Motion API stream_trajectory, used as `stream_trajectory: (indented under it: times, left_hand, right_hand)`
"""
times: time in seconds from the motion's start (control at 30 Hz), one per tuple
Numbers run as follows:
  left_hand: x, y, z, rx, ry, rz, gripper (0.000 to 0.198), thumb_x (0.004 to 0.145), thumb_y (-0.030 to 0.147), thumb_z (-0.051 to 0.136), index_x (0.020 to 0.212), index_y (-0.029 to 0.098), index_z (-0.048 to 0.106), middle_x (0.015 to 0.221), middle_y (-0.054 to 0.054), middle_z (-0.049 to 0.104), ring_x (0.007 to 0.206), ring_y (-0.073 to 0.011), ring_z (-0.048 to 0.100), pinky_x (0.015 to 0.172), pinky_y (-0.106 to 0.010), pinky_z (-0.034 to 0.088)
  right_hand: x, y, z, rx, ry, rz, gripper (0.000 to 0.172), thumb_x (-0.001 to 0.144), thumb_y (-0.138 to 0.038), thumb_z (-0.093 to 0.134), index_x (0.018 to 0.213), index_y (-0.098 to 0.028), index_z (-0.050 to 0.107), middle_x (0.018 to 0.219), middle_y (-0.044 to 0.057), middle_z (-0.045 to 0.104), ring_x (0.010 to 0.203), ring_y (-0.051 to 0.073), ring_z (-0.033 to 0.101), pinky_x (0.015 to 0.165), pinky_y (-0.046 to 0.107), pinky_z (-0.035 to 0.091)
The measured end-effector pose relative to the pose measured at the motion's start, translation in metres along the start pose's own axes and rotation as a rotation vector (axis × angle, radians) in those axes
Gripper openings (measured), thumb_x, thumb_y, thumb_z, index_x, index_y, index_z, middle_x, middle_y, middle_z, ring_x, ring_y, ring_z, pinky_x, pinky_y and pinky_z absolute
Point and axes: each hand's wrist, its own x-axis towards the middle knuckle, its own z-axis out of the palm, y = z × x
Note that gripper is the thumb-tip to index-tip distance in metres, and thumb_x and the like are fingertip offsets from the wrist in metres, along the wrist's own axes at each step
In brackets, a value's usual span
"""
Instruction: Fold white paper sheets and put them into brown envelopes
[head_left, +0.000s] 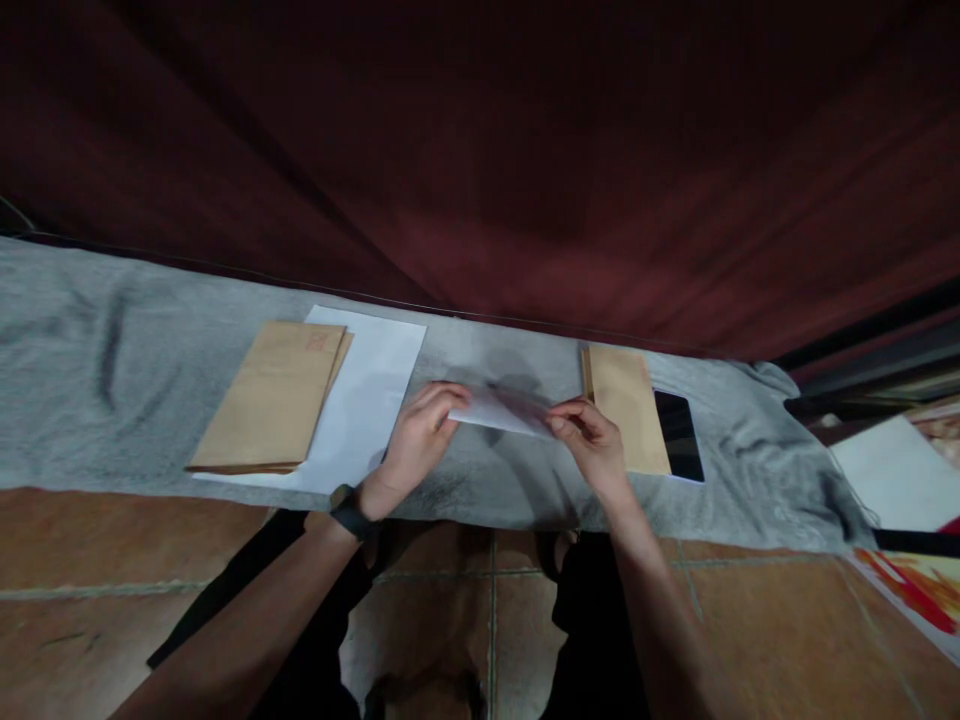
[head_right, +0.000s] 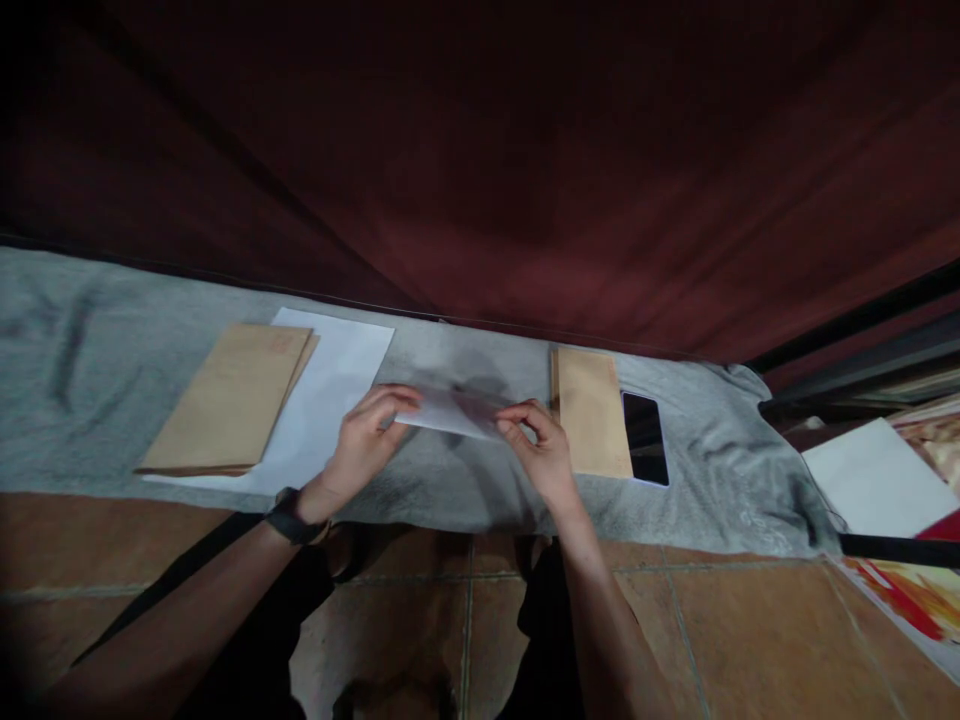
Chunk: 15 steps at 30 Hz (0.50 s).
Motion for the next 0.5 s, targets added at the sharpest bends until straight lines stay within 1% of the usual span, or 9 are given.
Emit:
stream_trajectory:
  times: [0.07,0.13,0.17,0.3,0.33,0.4,0.5]
  left_hand:
    - [-0.008,-0.005,0.001,0.013,-0.091,0.029,0.022,0.089,0.003,0.053,0.092,0.022,0.062,0.109,-0.004,0.073,0.104,-0.0188,0.068,0.091,-0.034,0.055]
    - [-0.018,-0.009,0.003,0.038,-0.168,0.034,0.024,0.088,0.001,0.052,0.092,0.022,0.061,0.109,-0.004,0.073,0.105,-0.0193,0.068,0.091,-0.034,0.056]
    - [-0.023,-0.010,0.003,0.060,-0.208,0.028,0.024,0.088,0.000,0.052,0.092,0.022,0.061,0.110,-0.005,0.073,0.106,-0.0200,0.068,0.092,-0.035,0.056]
    - [-0.037,-0.011,0.003,0.165,-0.400,0.022,0.031,0.085,-0.003,0.049,0.097,0.021,0.065,0.116,-0.008,0.072,0.112,-0.0235,0.066,0.097,-0.039,0.057]
    - [-0.039,-0.011,0.004,0.190,-0.438,0.019,0.032,0.085,-0.003,0.049,0.099,0.021,0.066,0.116,-0.008,0.072,0.111,-0.0240,0.066,0.097,-0.039,0.057]
    - [-0.042,-0.009,0.005,0.233,-0.486,0.008,0.034,0.086,-0.002,0.048,0.104,0.020,0.067,0.115,-0.009,0.072,0.110,-0.0245,0.066,0.097,-0.039,0.057]
    - [-0.044,-0.005,0.007,0.288,-0.540,-0.005,0.036,0.088,0.001,0.047,0.111,0.020,0.067,0.116,-0.010,0.072,0.111,-0.0250,0.066,0.099,-0.040,0.056]
  right_hand:
    - [-0.005,0.004,0.000,0.004,-0.098,0.067,0.017,0.096,-0.039,0.067,0.098,-0.025,0.076,0.087,0.000,0.071,0.085,0.018,0.067,0.079,0.029,0.050]
    - [-0.009,0.011,0.003,-0.017,-0.156,0.097,0.020,0.098,-0.040,0.064,0.099,-0.024,0.076,0.087,0.001,0.072,0.085,0.018,0.068,0.080,0.029,0.052]
    - [-0.010,0.015,0.005,-0.041,-0.159,0.095,0.020,0.098,-0.040,0.063,0.098,-0.024,0.076,0.088,0.001,0.073,0.086,0.018,0.068,0.081,0.029,0.052]
    - [-0.013,0.027,0.020,-0.193,-0.095,0.037,0.022,0.101,-0.033,0.056,0.104,-0.024,0.075,0.095,0.004,0.072,0.090,0.019,0.069,0.084,0.031,0.055]
    - [-0.014,0.029,0.026,-0.242,-0.102,0.015,0.024,0.101,-0.031,0.053,0.107,-0.024,0.075,0.100,0.005,0.072,0.095,0.019,0.070,0.088,0.032,0.056]
    - [-0.020,0.031,0.039,-0.348,-0.163,-0.038,0.030,0.103,-0.026,0.047,0.114,-0.023,0.074,0.114,0.008,0.073,0.109,0.021,0.069,0.099,0.036,0.055]
    - [-0.031,0.031,0.058,-0.516,-0.259,-0.076,0.037,0.105,-0.026,0.045,0.134,-0.022,0.067,0.139,0.010,0.066,0.132,0.023,0.060,0.115,0.040,0.048]
